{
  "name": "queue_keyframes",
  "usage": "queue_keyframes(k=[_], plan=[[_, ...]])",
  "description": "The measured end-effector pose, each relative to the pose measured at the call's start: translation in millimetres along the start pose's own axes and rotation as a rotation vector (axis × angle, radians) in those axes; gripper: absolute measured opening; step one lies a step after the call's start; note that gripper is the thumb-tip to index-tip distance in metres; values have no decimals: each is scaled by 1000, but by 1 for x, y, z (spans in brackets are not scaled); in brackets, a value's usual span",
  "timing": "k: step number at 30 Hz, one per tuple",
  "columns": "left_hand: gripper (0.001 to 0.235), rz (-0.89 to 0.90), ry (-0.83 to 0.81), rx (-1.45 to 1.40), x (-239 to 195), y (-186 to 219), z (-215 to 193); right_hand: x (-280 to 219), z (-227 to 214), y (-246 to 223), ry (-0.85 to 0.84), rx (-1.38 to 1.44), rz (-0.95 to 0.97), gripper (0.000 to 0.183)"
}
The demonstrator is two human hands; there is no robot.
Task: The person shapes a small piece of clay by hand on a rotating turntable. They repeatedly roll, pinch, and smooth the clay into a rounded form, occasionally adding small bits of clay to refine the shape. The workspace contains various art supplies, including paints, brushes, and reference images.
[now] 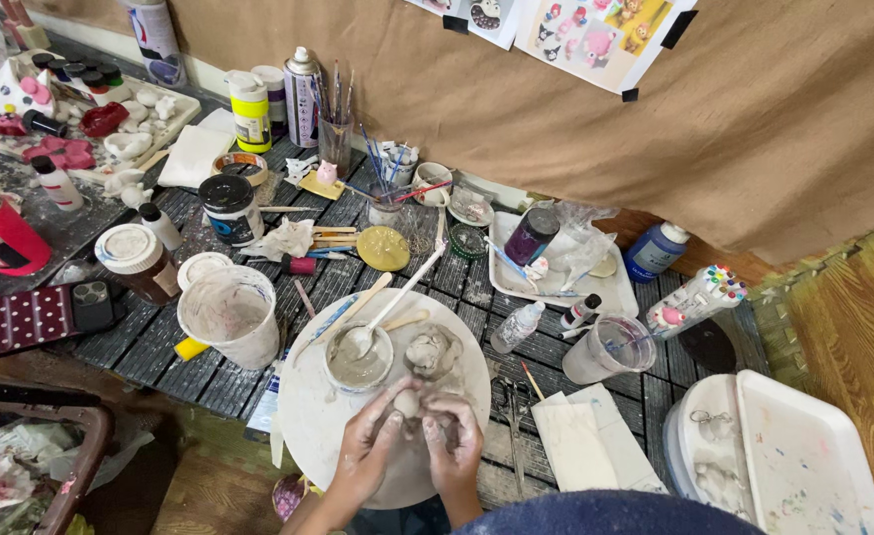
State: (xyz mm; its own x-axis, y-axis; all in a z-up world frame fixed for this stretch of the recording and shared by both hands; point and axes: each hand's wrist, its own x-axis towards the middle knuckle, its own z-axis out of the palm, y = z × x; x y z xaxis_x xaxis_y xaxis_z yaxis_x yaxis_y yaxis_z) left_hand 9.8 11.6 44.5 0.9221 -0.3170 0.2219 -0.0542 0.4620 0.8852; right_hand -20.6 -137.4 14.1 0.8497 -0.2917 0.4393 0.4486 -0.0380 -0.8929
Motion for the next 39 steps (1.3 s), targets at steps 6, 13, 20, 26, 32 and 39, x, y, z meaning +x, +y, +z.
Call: queue_keyframes(k=[6,13,20,26,32,39], plan=[[55,180,-91,147,0,1,1,3,-1,-9,-117,-341,-220,34],[50,-46,16,134,1,-10,-3,2,-4,1,-80,-63,69,28],[37,-13,38,180,-2,-7,-3,-3,-9,16,-11,-187,25,17],[35,-104,-1,51,-3,-16,1,-8,-6,24,90,-118,153,13],[36,-39,-32,-81,-2,-19,-4,3,-13,9,254,23,62,21],[35,6,-76,-170,-3,-28,-14,73,-20,-28,236,-670,-105,18]])
